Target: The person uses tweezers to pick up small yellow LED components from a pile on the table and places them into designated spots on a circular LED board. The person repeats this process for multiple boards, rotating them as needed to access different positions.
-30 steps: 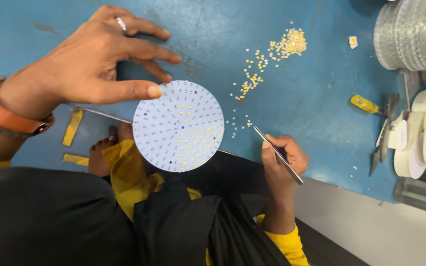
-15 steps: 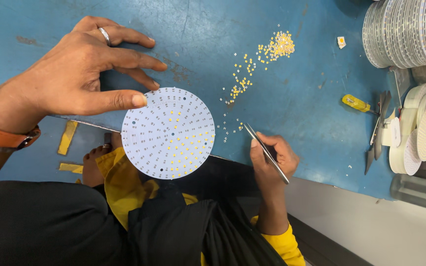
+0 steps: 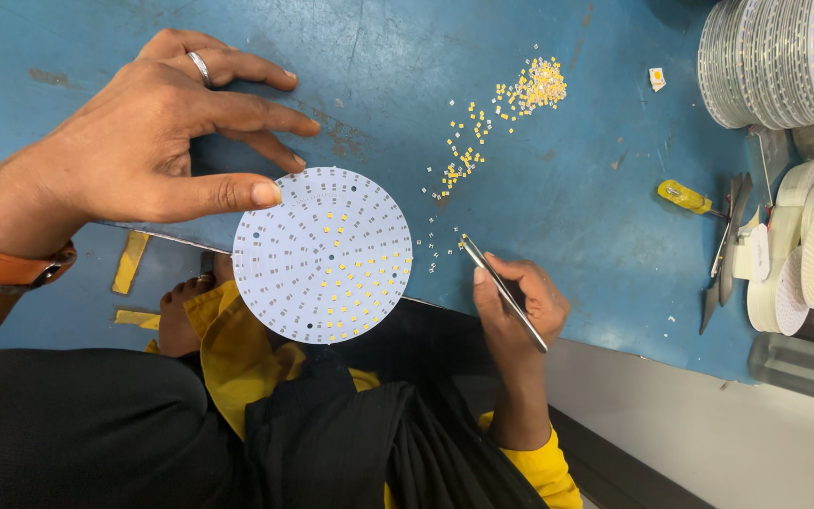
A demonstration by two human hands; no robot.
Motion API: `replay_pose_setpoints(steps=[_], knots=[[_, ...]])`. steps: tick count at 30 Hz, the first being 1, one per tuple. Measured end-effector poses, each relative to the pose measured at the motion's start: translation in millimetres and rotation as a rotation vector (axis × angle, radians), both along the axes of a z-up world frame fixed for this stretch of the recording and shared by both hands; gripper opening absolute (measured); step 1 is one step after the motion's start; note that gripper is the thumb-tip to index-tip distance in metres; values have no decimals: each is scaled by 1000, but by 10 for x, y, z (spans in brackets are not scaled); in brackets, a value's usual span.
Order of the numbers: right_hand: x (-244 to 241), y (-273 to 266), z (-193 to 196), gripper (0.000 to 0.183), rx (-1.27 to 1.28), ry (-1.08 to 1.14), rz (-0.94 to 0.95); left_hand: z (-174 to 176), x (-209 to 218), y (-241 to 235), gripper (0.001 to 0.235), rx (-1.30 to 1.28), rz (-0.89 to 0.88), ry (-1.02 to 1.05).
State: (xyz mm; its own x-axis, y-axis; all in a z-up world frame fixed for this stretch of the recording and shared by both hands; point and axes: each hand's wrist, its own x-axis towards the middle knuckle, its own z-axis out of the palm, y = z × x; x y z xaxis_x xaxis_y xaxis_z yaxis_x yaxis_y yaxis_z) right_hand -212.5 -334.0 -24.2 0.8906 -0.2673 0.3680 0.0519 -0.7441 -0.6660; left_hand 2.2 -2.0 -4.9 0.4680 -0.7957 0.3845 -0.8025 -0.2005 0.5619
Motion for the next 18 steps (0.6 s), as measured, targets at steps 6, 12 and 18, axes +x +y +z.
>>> replay_pose_setpoints(steps=[6, 12, 18], knots=[[-95, 115, -7, 9, 38, -55, 63, 43, 9, -10, 56, 1, -17, -39], [-285, 482, -29, 16, -41, -143, 434, -32, -1, 68, 60, -77, -22, 25], [-267, 464, -8, 18, -30, -121, 392, -114, -8, 29, 63, -46, 26, 1]])
